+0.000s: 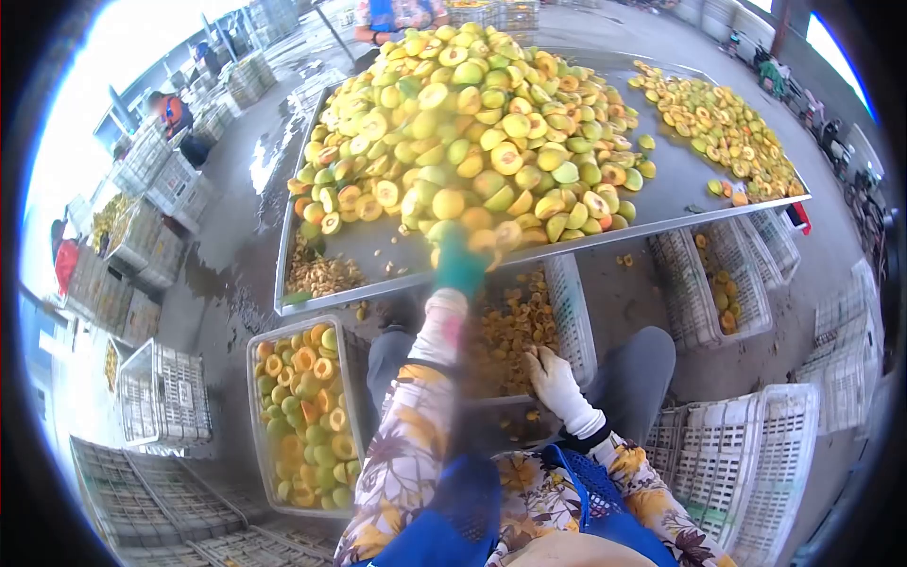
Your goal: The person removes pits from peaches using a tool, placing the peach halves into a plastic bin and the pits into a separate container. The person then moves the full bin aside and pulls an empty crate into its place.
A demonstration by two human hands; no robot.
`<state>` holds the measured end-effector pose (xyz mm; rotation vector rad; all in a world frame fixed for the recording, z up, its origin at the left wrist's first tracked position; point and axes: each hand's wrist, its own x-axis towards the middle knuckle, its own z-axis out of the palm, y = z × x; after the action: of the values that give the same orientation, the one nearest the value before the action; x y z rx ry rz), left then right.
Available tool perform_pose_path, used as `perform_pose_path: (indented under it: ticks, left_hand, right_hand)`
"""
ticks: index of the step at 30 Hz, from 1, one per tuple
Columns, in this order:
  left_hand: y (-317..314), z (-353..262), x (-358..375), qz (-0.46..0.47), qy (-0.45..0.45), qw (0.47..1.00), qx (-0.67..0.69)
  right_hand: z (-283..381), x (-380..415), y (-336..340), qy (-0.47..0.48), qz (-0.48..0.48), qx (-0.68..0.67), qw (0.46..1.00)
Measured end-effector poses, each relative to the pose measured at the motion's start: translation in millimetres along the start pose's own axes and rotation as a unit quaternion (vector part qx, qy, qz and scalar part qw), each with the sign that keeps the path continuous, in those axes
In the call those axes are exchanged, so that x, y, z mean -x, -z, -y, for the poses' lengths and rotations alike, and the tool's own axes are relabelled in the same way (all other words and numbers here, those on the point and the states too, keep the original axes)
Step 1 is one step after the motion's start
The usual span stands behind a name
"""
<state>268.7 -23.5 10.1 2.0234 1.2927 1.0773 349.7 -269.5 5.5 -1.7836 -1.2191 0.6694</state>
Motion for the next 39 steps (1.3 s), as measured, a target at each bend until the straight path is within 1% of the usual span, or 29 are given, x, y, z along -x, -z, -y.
perform_pose_path:
  ticks: [1,2,5,6,7,8,9,10,11,12,13,14,17,18,21,24,27,30,33,34,35,36,37,38,39]
  left_hand:
    - [6,-4,-1,0.056,0.032,0.998,-0.015]
    - [7,-3,-2,0.077,0.009,0.997,-0.018]
    - [9,-1,18,0.043,-0.016,0.998,0.041]
    - [5,1,23,0.049,0.048,0.94,0.335]
    - [7,4,32,0.072,0.111,0.893,0.431]
    - [24,-13,46,0.094,0.174,0.831,0.52]
    - [41,-30,61,0.111,0.237,0.756,0.6]
    - [53,-45,74,0.119,0.242,0.73,0.628]
    - [52,-47,82,0.082,0.248,0.723,0.64]
    - [48,-50,89,0.045,0.254,0.714,0.651]
    - [45,-53,96,0.007,0.259,0.705,0.661]
    - [55,-72,103,0.007,0.284,0.679,0.677]
    - [54,-63,112,0.032,0.21,0.73,0.649]
    - [65,-75,115,0.044,0.239,0.691,0.681]
    - [56,-51,114,0.029,0.21,0.738,0.641]
    - [51,-39,116,0.009,0.145,0.829,0.541]
    - [50,-38,114,-0.014,0.127,0.893,0.432]
    - [57,-53,111,-0.028,0.164,0.89,0.425]
    - [55,-49,111,-0.053,0.104,0.93,0.349]
    - [57,-49,111,-0.001,0.124,0.923,0.364]
    - [63,-48,109,0.046,0.145,0.914,0.376]
    - [71,-44,107,0.086,0.165,0.904,0.385]
    - [64,-25,110,0.1,0.146,0.883,0.435]
    - [44,4,117,0.108,0.127,0.861,0.481]
    - [49,0,124,0.073,0.12,0.858,0.494]
  right_hand:
    - [4,3,3,0.003,0.005,-0.015,1.0]
    - [1,3,5,0.011,-0.001,0.001,1.0]
    - [-5,5,11,0.033,-0.059,-0.022,0.997]
    - [-5,5,13,0.015,-0.062,-0.032,0.997]
    - [-4,3,16,-0.004,-0.064,-0.042,0.997]
    - [-1,1,19,-0.024,-0.065,-0.05,0.996]
    - [12,-2,25,-0.177,0.002,-0.166,0.97]
    - [33,-2,31,-0.161,0.038,-0.181,0.969]
    - [50,-1,32,-0.145,0.074,-0.196,0.967]
    - [57,-3,28,-0.033,0.04,-0.124,0.991]
    - [63,-5,23,0.081,0.005,-0.051,0.995]
    - [67,-8,19,0.195,-0.029,0.022,0.98]
    - [69,-20,9,0.19,0.004,0.102,0.977]
    - [79,-20,11,0.172,0.008,0.139,0.975]
    - [77,-20,0,0.215,-0.046,0.071,0.973]
    - [76,-20,-3,0.195,-0.034,0.066,0.978]
    - [72,-26,-3,0.174,-0.002,0.052,0.983]
    - [66,-34,-2,0.178,0.04,0.014,0.983]
    - [59,-43,-10,0.249,0.044,-0.023,0.967]
    - [59,-42,-7,0.099,0.123,-0.067,0.985]
    - [71,-40,2,-0.052,0.202,-0.109,0.972]
    - [86,-40,9,-0.197,0.282,-0.143,0.928]
    - [102,-36,15,-0.229,0.289,-0.139,0.919]
    - [96,-33,11,-0.223,0.277,-0.157,0.921]
    - [91,-31,3,-0.21,0.275,-0.176,0.922]
